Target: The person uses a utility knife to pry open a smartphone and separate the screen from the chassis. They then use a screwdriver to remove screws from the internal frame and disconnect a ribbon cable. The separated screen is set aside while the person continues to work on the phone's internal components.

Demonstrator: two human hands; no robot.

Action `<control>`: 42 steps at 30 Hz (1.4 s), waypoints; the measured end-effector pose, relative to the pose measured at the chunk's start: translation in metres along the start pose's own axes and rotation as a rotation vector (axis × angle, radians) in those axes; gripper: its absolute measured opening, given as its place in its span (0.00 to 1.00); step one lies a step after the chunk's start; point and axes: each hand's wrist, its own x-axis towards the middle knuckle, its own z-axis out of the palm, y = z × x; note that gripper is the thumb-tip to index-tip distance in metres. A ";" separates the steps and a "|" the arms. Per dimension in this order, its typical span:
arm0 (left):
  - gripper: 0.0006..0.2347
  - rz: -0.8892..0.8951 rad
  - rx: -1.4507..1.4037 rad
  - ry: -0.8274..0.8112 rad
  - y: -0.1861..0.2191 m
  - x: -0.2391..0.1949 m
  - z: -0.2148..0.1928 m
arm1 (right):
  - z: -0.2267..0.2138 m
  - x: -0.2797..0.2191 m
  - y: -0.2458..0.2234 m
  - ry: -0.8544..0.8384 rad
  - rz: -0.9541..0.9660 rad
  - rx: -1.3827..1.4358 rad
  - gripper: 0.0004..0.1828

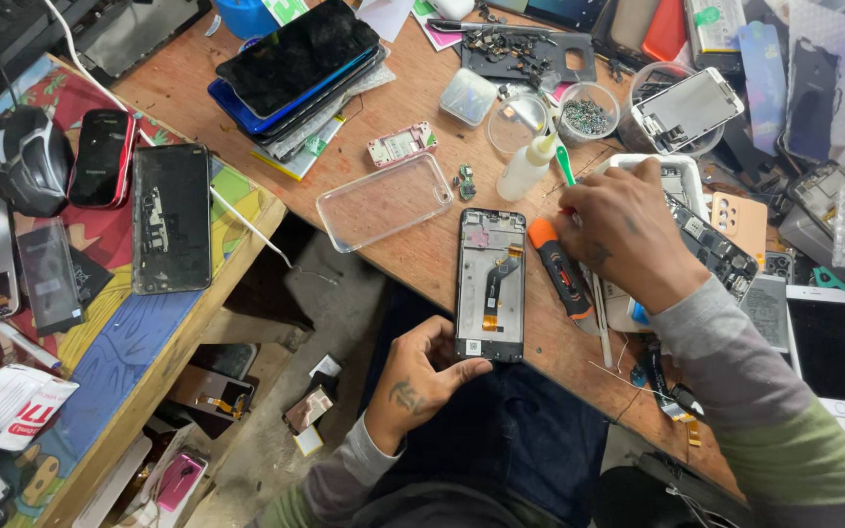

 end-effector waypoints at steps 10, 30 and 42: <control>0.27 0.472 0.248 0.233 0.010 -0.008 0.005 | -0.076 -0.058 -0.023 0.486 -0.090 0.238 0.09; 0.05 0.742 0.765 0.218 0.071 0.062 -0.024 | 0.015 -0.130 -0.066 0.684 0.031 0.640 0.16; 0.06 0.702 0.915 0.234 0.062 0.086 -0.018 | 0.046 -0.149 -0.073 0.721 0.114 0.893 0.27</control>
